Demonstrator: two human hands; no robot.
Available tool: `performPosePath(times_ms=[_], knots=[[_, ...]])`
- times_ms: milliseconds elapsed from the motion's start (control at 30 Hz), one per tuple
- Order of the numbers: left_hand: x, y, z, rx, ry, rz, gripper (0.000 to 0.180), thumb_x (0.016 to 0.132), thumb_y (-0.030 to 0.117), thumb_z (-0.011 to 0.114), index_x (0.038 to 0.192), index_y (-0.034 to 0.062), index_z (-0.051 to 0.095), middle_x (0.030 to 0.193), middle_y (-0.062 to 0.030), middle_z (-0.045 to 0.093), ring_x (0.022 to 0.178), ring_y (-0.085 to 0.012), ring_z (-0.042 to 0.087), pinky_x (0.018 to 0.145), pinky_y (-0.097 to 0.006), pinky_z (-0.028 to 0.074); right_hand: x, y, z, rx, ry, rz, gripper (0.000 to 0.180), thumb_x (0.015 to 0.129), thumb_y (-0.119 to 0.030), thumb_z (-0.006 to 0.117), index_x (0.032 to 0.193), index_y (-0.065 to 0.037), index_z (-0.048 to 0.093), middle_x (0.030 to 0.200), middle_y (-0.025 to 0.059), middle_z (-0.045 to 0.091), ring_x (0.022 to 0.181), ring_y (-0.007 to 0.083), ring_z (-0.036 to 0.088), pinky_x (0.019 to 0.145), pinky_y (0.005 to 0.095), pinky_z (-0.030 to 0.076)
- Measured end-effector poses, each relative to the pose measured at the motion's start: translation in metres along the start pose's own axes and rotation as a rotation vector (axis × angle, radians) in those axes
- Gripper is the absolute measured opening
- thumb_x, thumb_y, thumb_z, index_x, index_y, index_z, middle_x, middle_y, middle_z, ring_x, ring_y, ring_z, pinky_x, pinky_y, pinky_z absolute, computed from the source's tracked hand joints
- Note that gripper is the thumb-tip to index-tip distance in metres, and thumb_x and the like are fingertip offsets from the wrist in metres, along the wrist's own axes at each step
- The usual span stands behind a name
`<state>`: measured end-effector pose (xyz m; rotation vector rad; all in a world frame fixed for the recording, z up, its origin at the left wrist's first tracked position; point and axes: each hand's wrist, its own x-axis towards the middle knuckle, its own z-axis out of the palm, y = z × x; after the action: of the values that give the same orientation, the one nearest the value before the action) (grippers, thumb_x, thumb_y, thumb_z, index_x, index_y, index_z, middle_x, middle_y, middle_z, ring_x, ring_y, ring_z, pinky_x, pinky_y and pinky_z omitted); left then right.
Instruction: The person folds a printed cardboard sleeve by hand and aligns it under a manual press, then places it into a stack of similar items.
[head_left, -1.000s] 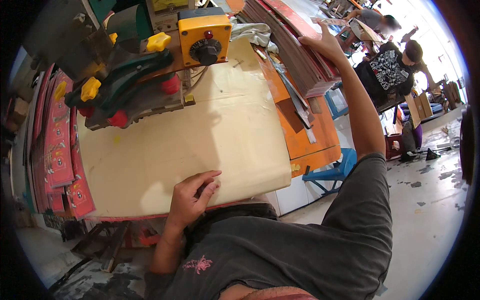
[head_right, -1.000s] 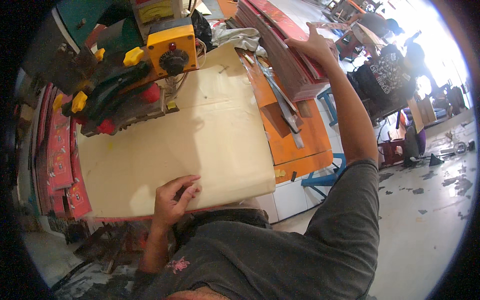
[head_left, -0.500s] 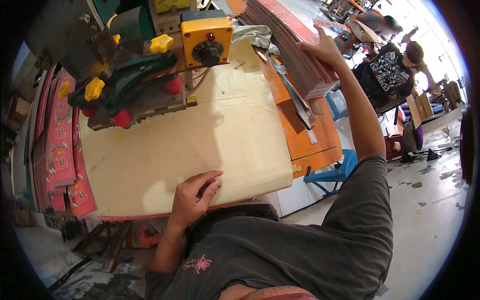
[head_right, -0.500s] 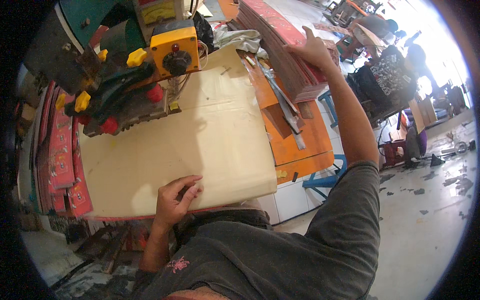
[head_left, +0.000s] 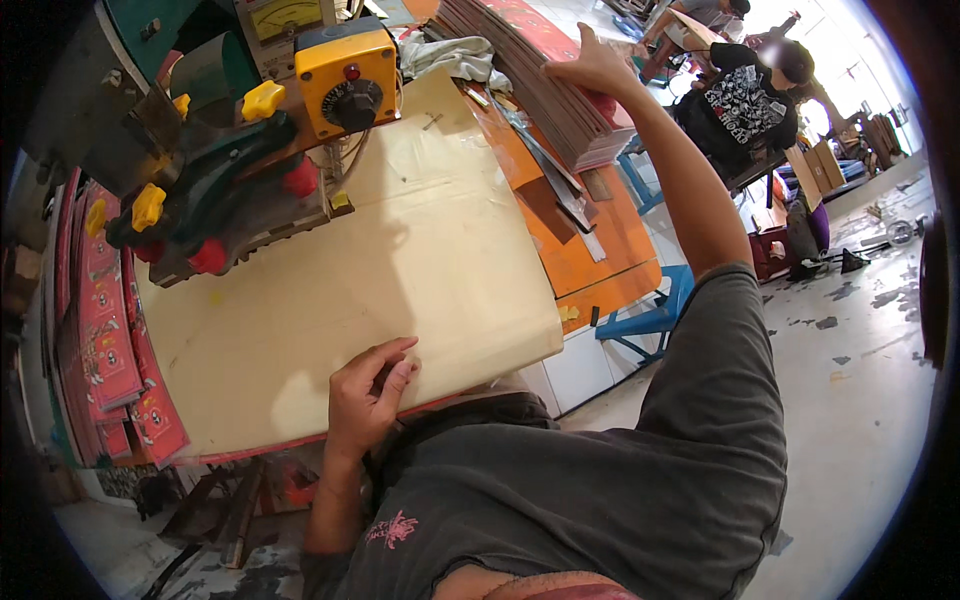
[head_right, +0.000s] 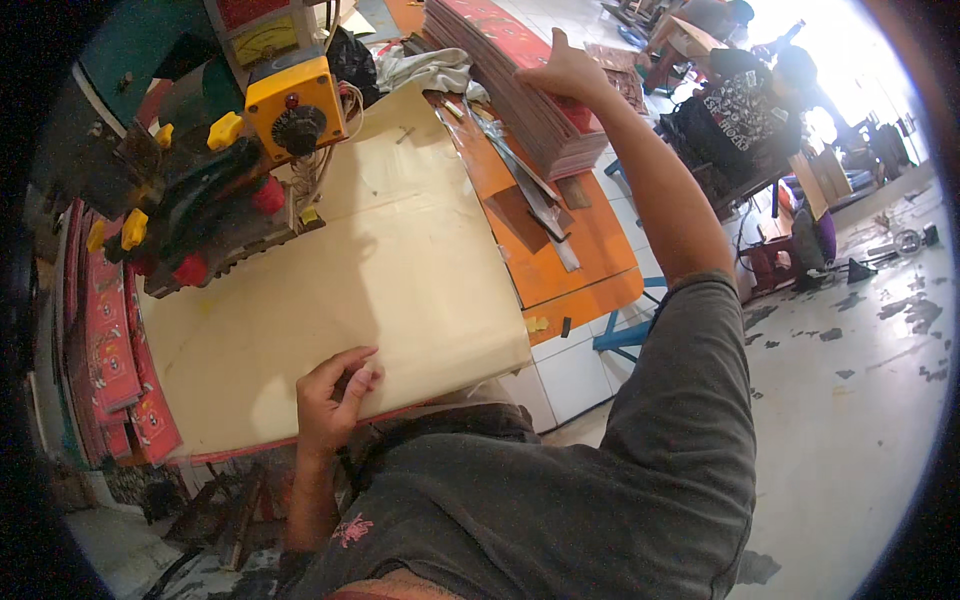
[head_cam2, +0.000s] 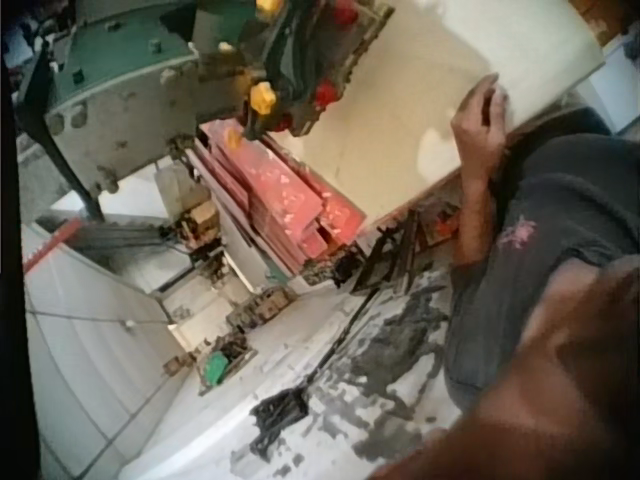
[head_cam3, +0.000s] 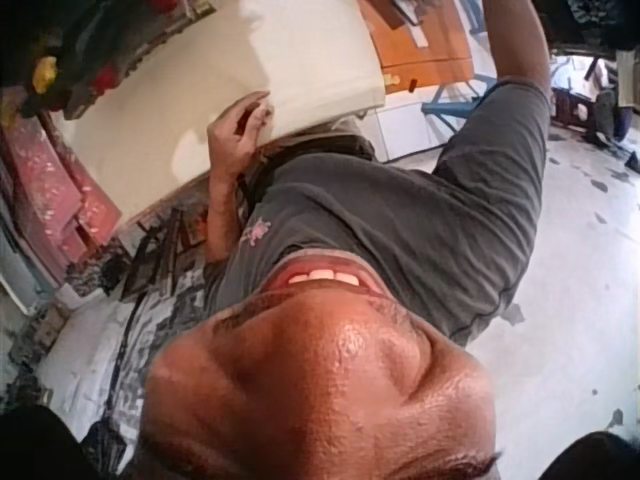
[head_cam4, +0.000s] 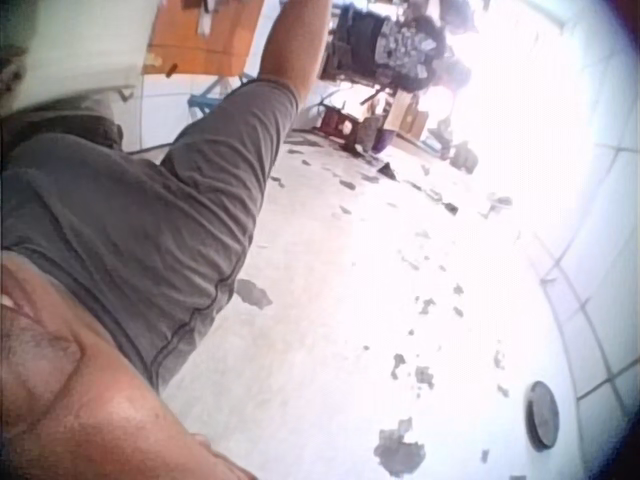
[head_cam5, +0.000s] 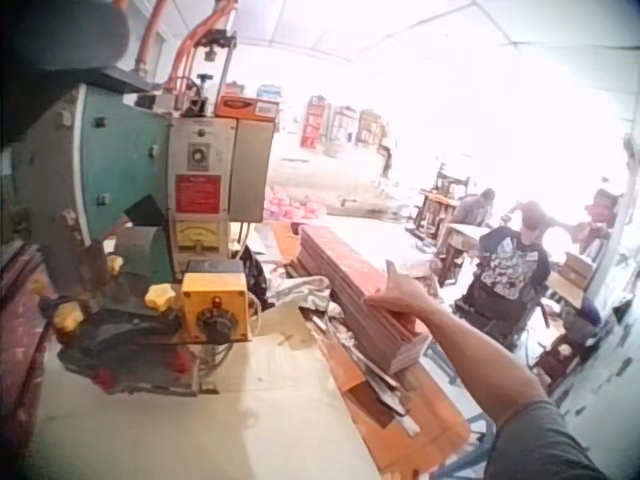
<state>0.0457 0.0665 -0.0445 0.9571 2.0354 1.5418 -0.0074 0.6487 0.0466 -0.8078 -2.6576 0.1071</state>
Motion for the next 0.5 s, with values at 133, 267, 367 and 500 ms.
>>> performPosePath(times_ms=[133,267,367,500], knots=[[-0.004,0.0,0.0,0.009,0.032,0.006,0.024,0.098,0.007,0.067,0.121,0.0016,0.073,0.093,-0.0159,0.076,0.084,-0.0208,0.076,0.075,-0.031,0.058,-0.009,-0.033,-0.017,-0.108,-0.072,0.021,0.132,0.064,-0.073,0.08,0.154,0.01,0.031,0.128,0.0389,0.063,0.117,0.0495,0.066,0.102,0.0489,0.053],[-0.003,-0.001,0.001,0.003,0.029,0.01,0.024,0.098,0.007,0.067,0.12,0.0016,0.073,0.094,-0.0163,0.076,0.083,-0.0212,0.076,0.075,-0.031,0.058,-0.018,-0.028,-0.02,-0.07,-0.061,0.022,0.135,0.063,-0.081,0.077,0.152,0.01,0.034,0.13,0.0402,0.061,0.12,0.0487,0.065,0.104,0.0507,0.052],[-0.001,-0.003,0.001,0.003,0.031,0.02,0.024,0.098,0.007,0.067,0.12,0.0017,0.073,0.093,-0.0159,0.076,0.083,-0.0212,0.076,0.074,-0.031,0.058,-0.015,-0.011,-0.008,-0.061,-0.062,-0.006,0.131,0.066,-0.087,0.071,0.156,0.002,0.037,0.138,0.0392,0.056,0.127,0.0478,0.061,0.106,0.0498,0.05],[-0.003,-0.005,0.001,0.018,0.035,0.02,0.024,0.098,0.007,0.067,0.12,0.002,0.073,0.092,-0.0151,0.076,0.082,-0.0211,0.076,0.074,-0.032,0.058,-0.03,0.02,-0.026,0.113,-0.2,-0.126,0.117,0.077,-0.085,0.067,0.159,-0.007,0.039,0.157,0.0333,0.041,0.143,0.0441,0.047,0.115,0.0483,0.043]])
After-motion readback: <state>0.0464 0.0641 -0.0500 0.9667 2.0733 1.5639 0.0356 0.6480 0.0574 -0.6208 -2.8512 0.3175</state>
